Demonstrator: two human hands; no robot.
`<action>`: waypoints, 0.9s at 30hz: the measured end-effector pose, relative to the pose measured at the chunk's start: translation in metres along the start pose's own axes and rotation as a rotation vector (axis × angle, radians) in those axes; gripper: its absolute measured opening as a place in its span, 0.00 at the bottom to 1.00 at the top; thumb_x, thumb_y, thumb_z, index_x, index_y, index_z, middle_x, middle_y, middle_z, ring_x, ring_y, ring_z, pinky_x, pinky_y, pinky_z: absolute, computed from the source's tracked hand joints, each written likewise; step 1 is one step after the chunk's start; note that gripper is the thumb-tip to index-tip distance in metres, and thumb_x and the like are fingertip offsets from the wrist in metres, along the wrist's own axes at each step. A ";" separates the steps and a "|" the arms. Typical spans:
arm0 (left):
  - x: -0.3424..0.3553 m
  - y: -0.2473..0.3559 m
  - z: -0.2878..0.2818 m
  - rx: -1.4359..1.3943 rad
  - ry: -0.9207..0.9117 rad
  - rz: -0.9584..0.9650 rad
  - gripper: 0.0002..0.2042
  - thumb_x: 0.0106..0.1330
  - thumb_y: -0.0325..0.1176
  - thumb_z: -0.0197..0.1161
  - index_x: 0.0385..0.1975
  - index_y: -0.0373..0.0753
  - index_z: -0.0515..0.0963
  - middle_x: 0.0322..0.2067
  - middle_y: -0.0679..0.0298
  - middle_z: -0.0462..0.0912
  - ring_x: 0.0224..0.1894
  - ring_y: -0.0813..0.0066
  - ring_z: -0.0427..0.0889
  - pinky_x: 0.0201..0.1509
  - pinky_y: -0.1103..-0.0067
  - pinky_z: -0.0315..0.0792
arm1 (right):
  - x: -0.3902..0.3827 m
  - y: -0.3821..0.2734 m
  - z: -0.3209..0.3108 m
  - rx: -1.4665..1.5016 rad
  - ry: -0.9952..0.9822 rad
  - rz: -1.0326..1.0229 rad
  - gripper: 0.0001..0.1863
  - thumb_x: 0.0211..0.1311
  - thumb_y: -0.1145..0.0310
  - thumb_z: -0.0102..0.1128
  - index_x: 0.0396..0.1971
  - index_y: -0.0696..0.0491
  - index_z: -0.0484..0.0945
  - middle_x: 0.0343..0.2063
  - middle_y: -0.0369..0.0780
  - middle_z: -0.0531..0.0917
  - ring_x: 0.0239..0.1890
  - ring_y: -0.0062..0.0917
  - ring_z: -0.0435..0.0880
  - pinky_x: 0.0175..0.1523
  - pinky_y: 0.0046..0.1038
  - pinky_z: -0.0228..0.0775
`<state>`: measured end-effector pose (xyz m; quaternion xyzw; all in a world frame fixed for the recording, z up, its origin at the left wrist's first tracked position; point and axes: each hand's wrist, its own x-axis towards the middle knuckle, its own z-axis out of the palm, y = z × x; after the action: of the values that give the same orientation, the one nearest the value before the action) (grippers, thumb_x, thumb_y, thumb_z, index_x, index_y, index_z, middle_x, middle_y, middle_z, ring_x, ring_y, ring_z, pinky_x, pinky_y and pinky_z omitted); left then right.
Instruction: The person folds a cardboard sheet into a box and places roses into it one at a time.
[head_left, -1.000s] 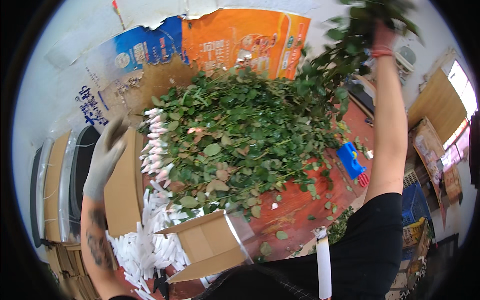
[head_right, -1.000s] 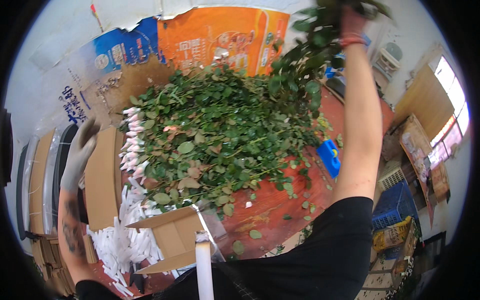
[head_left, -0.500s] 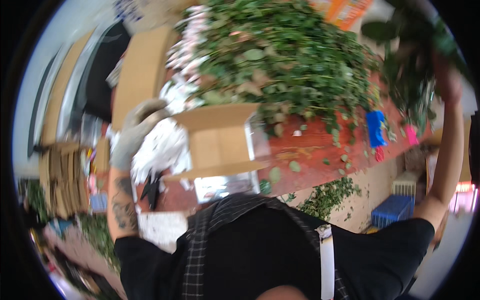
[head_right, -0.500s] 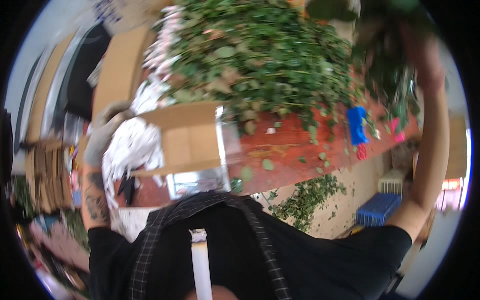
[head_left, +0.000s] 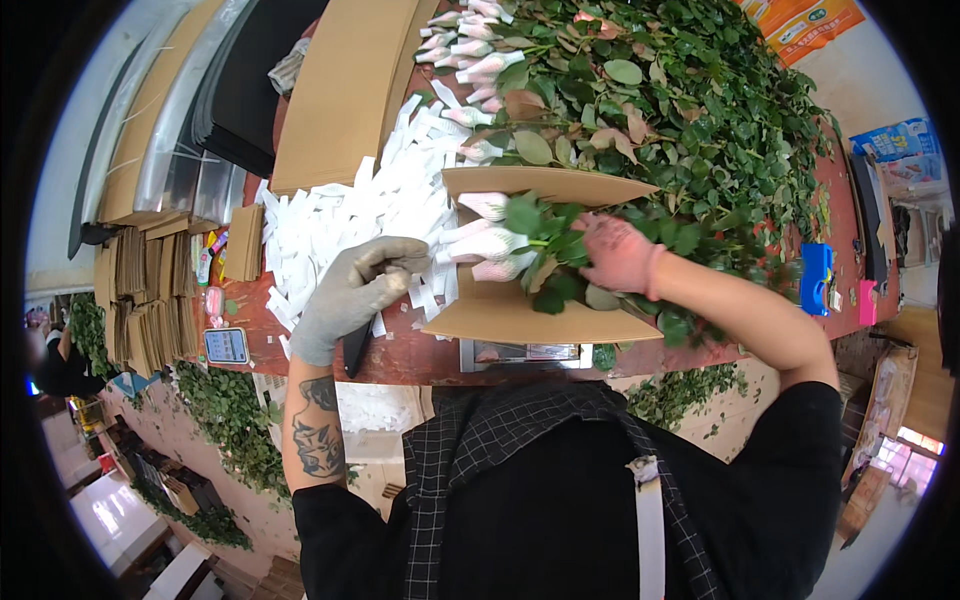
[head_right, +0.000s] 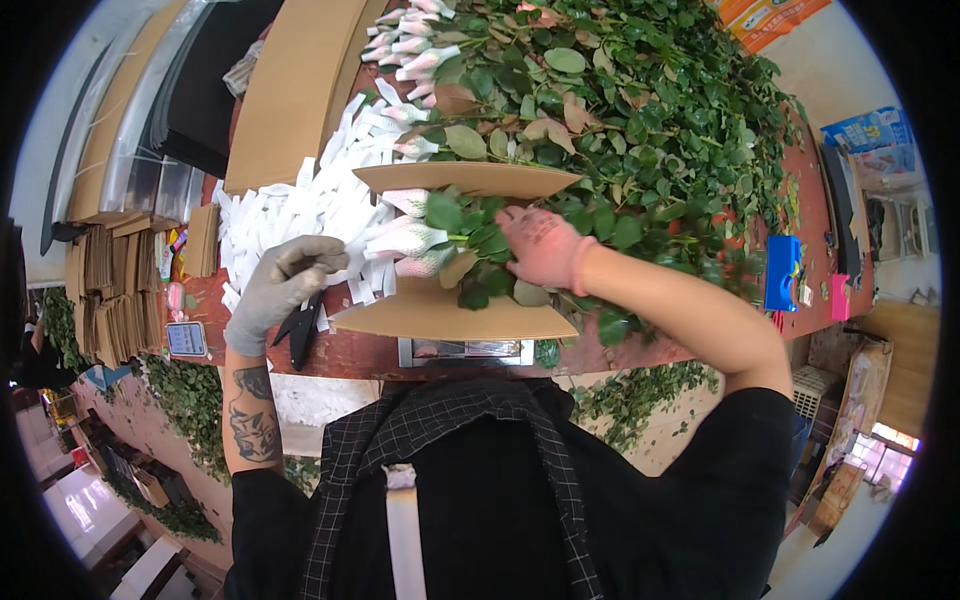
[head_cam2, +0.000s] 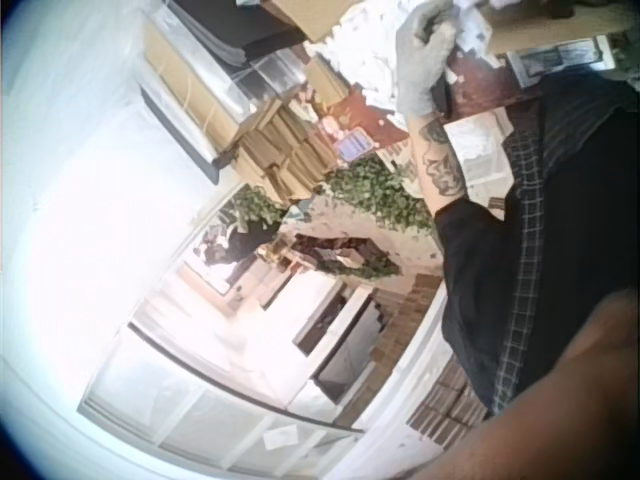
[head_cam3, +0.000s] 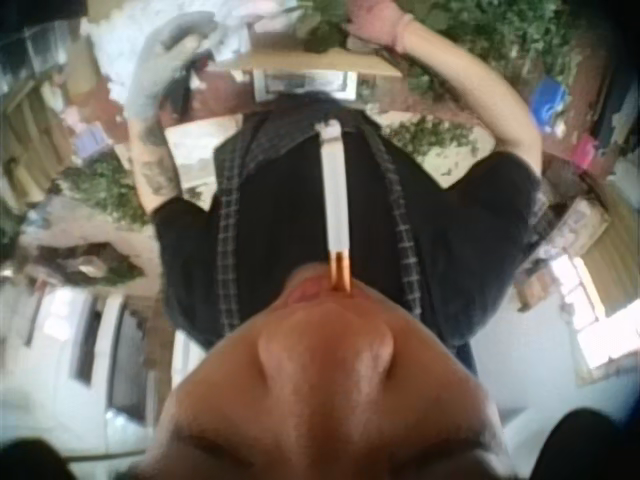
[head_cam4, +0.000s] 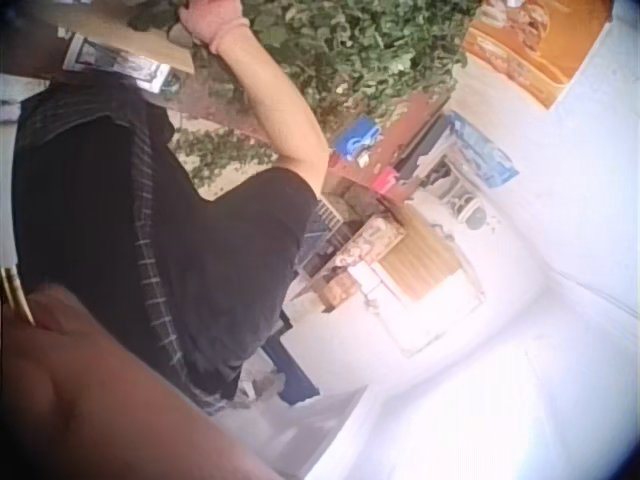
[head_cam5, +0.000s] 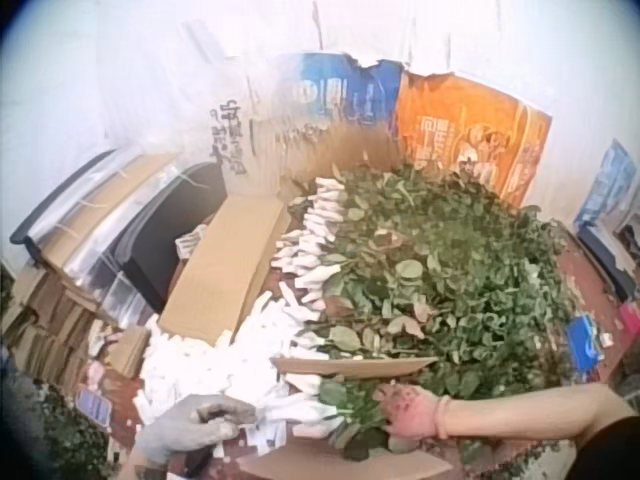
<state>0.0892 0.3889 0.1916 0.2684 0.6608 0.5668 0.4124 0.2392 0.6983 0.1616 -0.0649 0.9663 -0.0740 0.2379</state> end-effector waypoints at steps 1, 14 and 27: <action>0.008 -0.006 0.001 -0.007 -0.008 -0.020 0.22 0.58 0.43 0.62 0.46 0.33 0.73 0.38 0.59 0.80 0.42 0.73 0.78 0.50 0.77 0.70 | 0.010 0.001 0.020 -0.077 -0.051 -0.009 0.33 0.52 0.57 0.53 0.53 0.66 0.62 0.51 0.53 0.70 0.53 0.41 0.71 0.61 0.35 0.57; 0.095 -0.070 0.040 0.778 -0.225 0.274 0.19 0.49 0.33 0.63 0.43 0.40 0.76 0.38 0.60 0.78 0.42 0.58 0.75 0.47 0.70 0.69 | 0.017 -0.025 -0.010 0.013 0.211 -0.216 0.30 0.51 0.55 0.57 0.53 0.54 0.67 0.49 0.44 0.73 0.49 0.34 0.74 0.55 0.32 0.65; 0.079 -0.115 0.048 0.926 0.189 0.237 0.15 0.49 0.36 0.64 0.38 0.46 0.75 0.36 0.65 0.77 0.39 0.64 0.77 0.41 0.70 0.71 | 0.034 -0.003 0.014 0.331 -0.078 -0.190 0.29 0.48 0.61 0.57 0.52 0.57 0.69 0.42 0.45 0.77 0.43 0.36 0.78 0.47 0.33 0.70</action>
<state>0.1020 0.4545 0.0600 0.4442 0.8430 0.2783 0.1207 0.2161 0.6885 0.1339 -0.1188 0.9204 -0.2516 0.2747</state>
